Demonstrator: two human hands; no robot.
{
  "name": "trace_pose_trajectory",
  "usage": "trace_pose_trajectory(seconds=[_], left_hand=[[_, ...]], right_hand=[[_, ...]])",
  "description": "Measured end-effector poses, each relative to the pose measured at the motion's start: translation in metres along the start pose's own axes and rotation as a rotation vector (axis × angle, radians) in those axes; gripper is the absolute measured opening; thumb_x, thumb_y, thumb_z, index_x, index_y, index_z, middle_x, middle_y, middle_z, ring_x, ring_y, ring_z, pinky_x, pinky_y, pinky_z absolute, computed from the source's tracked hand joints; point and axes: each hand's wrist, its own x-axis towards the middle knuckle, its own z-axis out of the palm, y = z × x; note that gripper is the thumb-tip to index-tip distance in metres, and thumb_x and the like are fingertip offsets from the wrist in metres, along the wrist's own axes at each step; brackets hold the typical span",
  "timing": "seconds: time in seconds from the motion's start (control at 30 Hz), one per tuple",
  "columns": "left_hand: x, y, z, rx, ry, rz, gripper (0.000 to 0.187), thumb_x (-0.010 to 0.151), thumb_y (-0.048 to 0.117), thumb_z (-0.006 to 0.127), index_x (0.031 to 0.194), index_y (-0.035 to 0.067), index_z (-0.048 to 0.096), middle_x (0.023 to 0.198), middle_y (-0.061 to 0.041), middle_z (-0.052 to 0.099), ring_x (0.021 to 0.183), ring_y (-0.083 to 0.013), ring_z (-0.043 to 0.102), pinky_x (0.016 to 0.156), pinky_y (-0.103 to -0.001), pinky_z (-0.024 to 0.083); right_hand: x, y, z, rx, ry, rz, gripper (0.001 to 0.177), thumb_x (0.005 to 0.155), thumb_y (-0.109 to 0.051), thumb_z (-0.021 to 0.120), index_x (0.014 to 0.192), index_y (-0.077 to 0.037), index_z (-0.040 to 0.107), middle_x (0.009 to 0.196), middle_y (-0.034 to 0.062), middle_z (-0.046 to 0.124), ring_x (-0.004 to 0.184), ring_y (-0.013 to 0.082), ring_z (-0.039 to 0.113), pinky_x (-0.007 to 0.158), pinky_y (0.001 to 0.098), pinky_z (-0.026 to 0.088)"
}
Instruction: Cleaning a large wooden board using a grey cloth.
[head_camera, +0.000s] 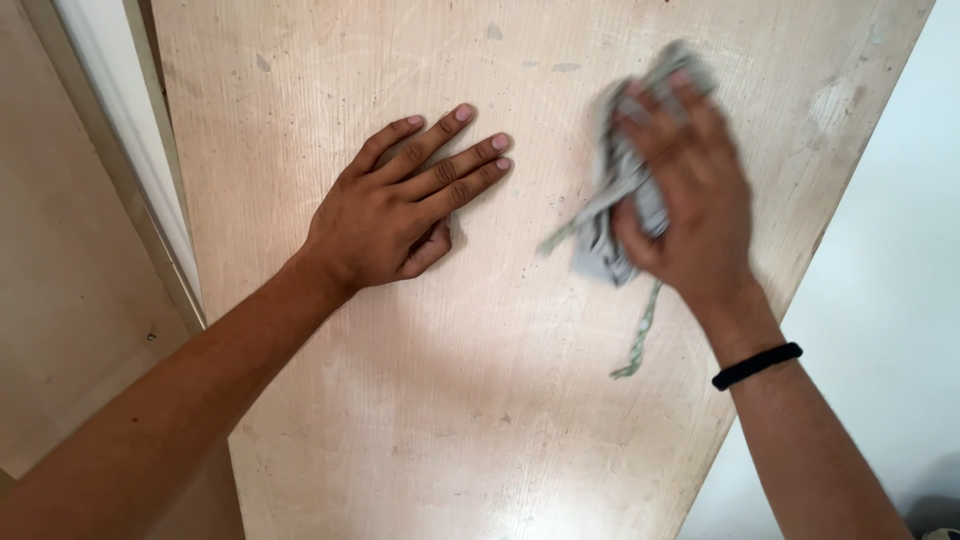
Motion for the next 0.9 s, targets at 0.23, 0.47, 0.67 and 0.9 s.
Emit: trace_pose_trajectory(seconds=[0.23, 0.47, 0.67, 0.9], left_hand=[[-0.002, -0.001, -0.001, -0.001, 0.023, 0.01, 0.065, 0.099, 0.025, 0.053, 0.163, 0.023, 0.044, 0.17, 0.005, 0.037, 0.158, -0.0194, 0.025, 0.13, -0.043, 0.017], [-0.001, -0.002, 0.0, -0.017, 0.041, 0.034, 0.064, 0.1, 0.026, 0.055, 0.163, 0.021, 0.044, 0.17, 0.004, 0.037, 0.159, -0.0203, 0.026, 0.13, -0.044, 0.017], [-0.003, -0.003, 0.001, 0.044, 0.031, 0.033, 0.065, 0.101, 0.024, 0.056, 0.165, 0.023, 0.045, 0.172, 0.005, 0.037, 0.16, -0.019, 0.026, 0.132, -0.041, 0.017], [-0.004, -0.003, 0.003, 0.013, 0.072, 0.062, 0.065, 0.104, 0.024, 0.057, 0.168, 0.02, 0.045, 0.174, 0.003, 0.035, 0.161, -0.0202, 0.025, 0.132, -0.043, 0.017]], right_hand=[[-0.028, -0.073, 0.026, 0.098, -0.19, -0.224, 0.066, 0.095, -0.04, 0.061, 0.157, -0.023, 0.043, 0.158, 0.0034, 0.05, 0.15, 0.0276, 0.039, 0.128, 0.0474, 0.027], [-0.018, -0.035, 0.019, 0.299, -0.319, -0.179, 0.058, 0.097, -0.041, 0.056, 0.152, -0.023, 0.052, 0.148, -0.0049, 0.06, 0.139, 0.014, 0.049, 0.122, 0.0373, 0.038], [-0.028, -0.03, 0.014, -0.091, 0.075, 0.129, 0.061, 0.097, -0.016, 0.066, 0.156, -0.017, 0.051, 0.167, 0.0023, 0.05, 0.162, 0.0273, 0.034, 0.138, 0.0482, 0.031], [-0.117, -0.126, 0.043, 0.134, -0.281, -0.274, 0.063, 0.1, -0.046, 0.06, 0.155, -0.016, 0.047, 0.156, 0.0025, 0.052, 0.144, 0.0237, 0.046, 0.126, 0.0466, 0.032]])
